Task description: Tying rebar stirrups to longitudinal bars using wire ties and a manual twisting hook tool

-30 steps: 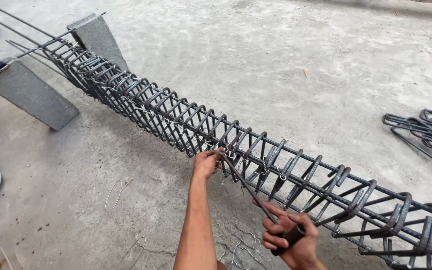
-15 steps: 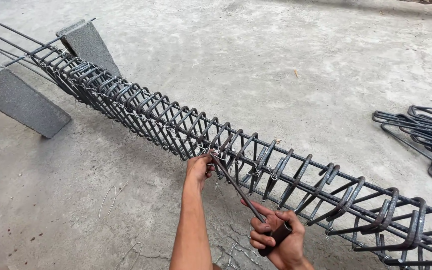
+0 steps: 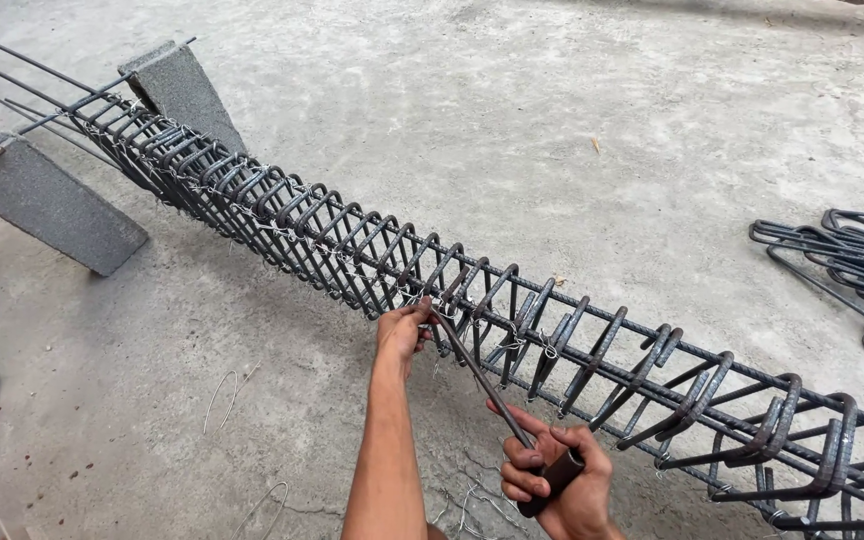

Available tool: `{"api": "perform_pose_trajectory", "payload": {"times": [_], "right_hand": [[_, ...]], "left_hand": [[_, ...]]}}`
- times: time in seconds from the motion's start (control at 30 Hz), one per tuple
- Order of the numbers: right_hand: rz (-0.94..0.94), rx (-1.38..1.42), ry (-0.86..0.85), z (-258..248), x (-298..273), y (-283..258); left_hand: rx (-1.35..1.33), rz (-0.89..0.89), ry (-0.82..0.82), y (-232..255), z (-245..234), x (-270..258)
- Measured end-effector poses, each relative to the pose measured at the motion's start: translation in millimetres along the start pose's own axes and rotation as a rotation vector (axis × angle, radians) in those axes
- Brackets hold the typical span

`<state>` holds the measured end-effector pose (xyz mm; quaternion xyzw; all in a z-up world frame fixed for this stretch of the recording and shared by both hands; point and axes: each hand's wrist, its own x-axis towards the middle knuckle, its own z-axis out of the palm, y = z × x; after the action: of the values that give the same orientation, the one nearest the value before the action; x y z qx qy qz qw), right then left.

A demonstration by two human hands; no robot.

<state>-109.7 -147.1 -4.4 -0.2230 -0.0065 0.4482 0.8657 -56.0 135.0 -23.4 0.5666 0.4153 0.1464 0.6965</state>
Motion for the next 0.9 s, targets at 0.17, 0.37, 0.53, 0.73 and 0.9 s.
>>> {"api": "perform_pose_trajectory", "payload": {"times": [0.17,0.37,0.53,0.73,0.9], "right_hand": [[-0.021,-0.118,0.099,1.2,1.6,16.9],[-0.054,-0.102,0.011,-28.1,8.7,54.9],[-0.07,-0.223,0.067,-41.0,6.3,81.5],[-0.122,-1.208,0.117,-42.6,-1.5,73.2],[0.019,-1.691,0.143,-27.5,-4.8,48.8]], "left_hand": [[0.103,0.015,0.023,-1.9,4.6,5.0],[0.243,0.061,0.083,-9.2,12.7,21.0],[0.232,0.101,0.122,-19.9,12.8,38.3],[0.318,0.154,0.126,-23.2,10.4,37.2],[0.272,0.123,0.114,-21.9,10.9,33.7]]}}
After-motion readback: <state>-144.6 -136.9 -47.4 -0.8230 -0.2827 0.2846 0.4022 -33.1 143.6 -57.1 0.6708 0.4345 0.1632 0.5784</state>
